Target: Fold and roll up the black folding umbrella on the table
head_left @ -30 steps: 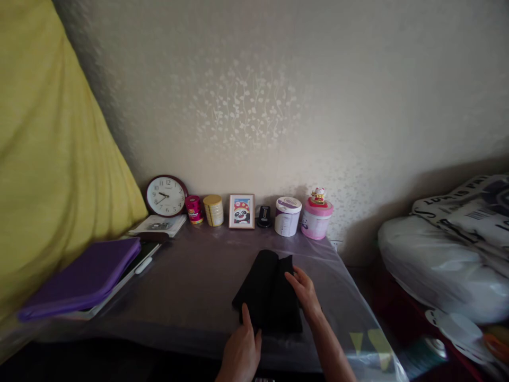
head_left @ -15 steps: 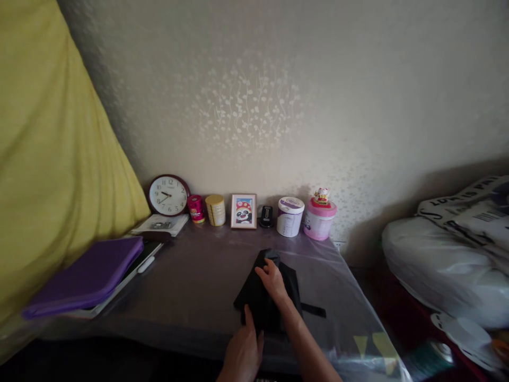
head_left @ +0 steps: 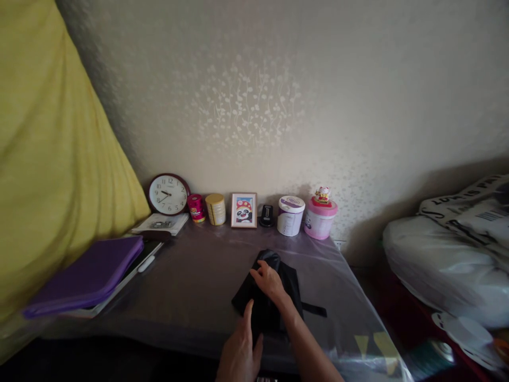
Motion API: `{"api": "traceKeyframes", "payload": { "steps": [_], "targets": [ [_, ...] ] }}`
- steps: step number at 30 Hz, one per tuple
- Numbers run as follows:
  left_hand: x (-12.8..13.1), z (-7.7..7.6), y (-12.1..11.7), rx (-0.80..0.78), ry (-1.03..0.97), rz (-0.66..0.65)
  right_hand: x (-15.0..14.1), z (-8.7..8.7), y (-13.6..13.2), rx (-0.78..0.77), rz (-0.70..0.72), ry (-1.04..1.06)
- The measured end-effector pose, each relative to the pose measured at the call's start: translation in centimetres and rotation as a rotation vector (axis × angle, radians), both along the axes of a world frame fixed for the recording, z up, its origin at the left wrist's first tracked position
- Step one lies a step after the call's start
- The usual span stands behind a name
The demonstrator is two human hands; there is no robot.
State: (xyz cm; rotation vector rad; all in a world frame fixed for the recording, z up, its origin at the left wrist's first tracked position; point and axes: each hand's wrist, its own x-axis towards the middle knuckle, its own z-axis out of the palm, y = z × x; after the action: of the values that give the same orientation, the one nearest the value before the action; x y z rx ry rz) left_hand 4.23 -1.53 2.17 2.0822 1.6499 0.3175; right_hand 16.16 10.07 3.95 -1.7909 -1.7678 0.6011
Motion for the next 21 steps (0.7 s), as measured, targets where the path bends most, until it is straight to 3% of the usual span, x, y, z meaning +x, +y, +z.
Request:
{"api": "traceKeyframes", "payload": {
  "steps": [5,9,12,17,21],
  "targets": [
    [0.6,1.0,0.8,-0.111,0.091,-0.044,-0.2,0.5,-1.4,0.049,0.170,0.029],
    [0.8,0.2,1.3,-0.157,0.135,-0.028,0.0,0.6,-3.2,0.130,0.317,0.021],
    [0.7,-0.5,1.4,-0.139,0.088,-0.011,0.5,0.2,-4.9,0.284,0.393,0.035],
    [0.8,-1.2,1.3,-0.105,0.074,0.017,2.0,-1.4,-5.8,0.480,0.396,0.008],
    [1.0,-1.3,1.3,-0.107,0.094,0.037,3.2,-2.6,-3.2,0.485,0.339,-0.120]
  ]
}}
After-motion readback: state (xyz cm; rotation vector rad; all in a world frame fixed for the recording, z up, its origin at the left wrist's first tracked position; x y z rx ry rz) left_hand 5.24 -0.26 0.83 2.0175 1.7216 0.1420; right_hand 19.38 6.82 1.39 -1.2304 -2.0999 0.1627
